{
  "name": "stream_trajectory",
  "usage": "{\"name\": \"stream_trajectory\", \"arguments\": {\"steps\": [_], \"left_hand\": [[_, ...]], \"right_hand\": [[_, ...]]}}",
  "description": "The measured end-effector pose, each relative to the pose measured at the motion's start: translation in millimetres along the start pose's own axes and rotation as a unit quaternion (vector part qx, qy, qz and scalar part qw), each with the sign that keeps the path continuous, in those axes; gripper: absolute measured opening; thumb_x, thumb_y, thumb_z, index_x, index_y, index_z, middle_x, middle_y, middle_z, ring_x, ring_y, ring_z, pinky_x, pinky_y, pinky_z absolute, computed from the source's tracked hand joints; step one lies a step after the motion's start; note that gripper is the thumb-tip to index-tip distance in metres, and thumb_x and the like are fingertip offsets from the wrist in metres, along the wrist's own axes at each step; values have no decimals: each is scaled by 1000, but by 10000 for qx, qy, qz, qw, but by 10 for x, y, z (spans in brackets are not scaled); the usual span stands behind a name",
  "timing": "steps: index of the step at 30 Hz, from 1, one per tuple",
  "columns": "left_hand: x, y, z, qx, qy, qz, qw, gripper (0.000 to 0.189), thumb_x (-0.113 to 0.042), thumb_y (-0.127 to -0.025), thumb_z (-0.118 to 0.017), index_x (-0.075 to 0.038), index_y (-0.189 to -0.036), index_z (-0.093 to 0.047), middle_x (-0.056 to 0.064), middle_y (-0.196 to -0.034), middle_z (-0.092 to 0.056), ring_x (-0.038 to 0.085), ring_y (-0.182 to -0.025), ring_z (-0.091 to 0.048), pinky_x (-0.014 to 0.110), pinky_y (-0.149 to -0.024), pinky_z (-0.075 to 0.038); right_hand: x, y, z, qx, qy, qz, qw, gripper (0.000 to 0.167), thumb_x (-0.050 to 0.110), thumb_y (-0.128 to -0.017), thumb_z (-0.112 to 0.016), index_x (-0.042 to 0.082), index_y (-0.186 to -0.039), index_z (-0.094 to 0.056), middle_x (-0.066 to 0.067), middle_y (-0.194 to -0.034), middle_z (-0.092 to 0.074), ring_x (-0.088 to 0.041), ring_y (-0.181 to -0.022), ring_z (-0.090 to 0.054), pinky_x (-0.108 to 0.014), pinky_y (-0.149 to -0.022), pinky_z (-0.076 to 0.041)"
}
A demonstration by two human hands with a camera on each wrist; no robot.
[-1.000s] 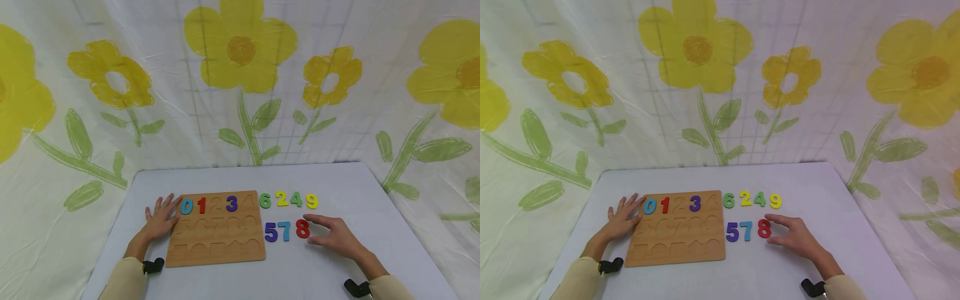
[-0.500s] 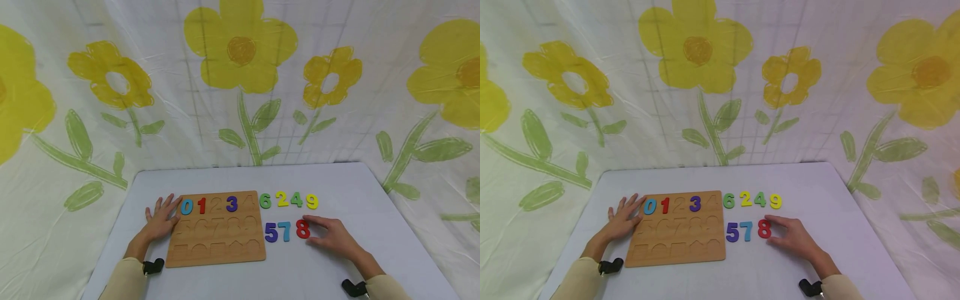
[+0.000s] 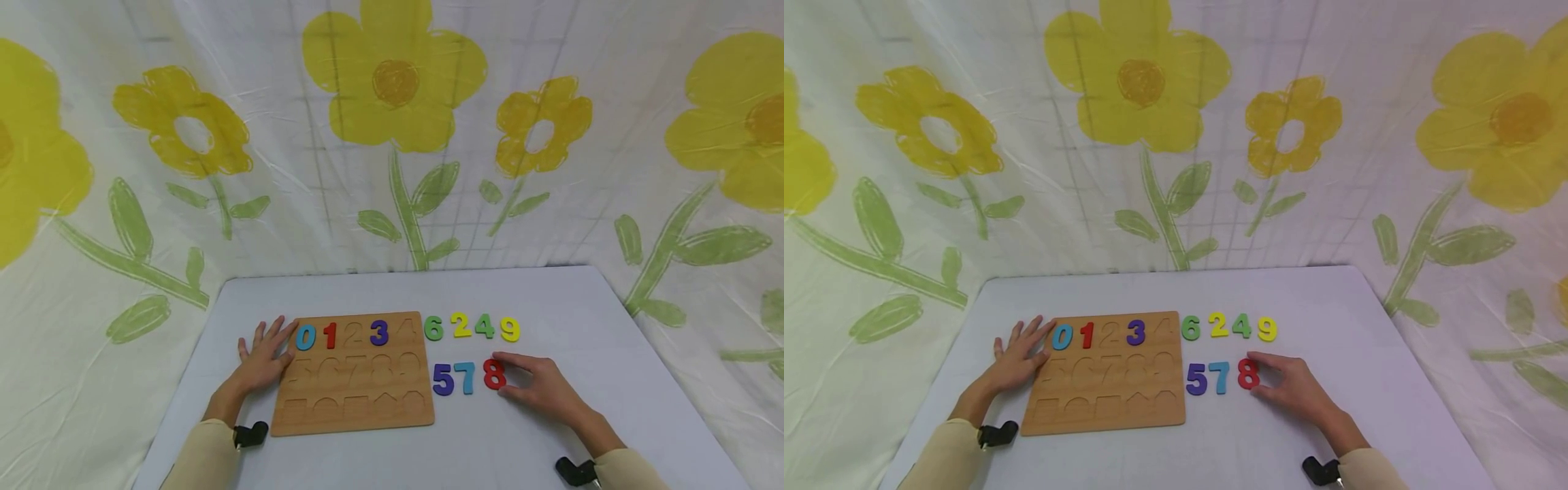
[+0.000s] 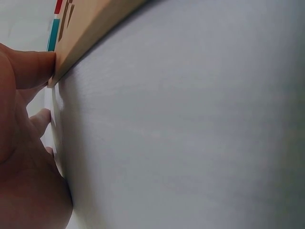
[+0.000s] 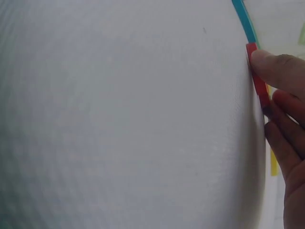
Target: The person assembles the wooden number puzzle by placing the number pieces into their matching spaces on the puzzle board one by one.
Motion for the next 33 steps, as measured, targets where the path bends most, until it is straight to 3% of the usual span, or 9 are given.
{"name": "stream_trajectory", "arguments": {"steps": [16, 33], "left_hand": [[-10, 4, 5, -16, -73, 39, 10000, 66, -16, -108, -59, -10, -170, -37, 29, -180, -16, 63, -163, 5, 88, -116, 18], [17, -7, -7, -53, -38, -23, 10000, 66, -18, -108, -60, -10, -170, -38, 30, -180, -17, 64, -163, 5, 89, -115, 18]], "right_hand": [[65, -3, 43, -62, -151, -77, 9998, 61, 14, -85, -95, 14, -142, -74, 2, -137, -78, -25, -126, -75, -50, -104, -61], [483, -84, 262, -186, -202, 359, 9990, 58, 31, -89, -93, 15, -142, -75, 6, -138, -78, -24, -126, -76, -50, -101, -63]]}}
Point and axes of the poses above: each hand's wrist, its own y-axis away from the middle knuckle, its own z-axis out of the back of the hand, x = y × z, the point moved 4 cm from there along -y, towards the middle knuckle
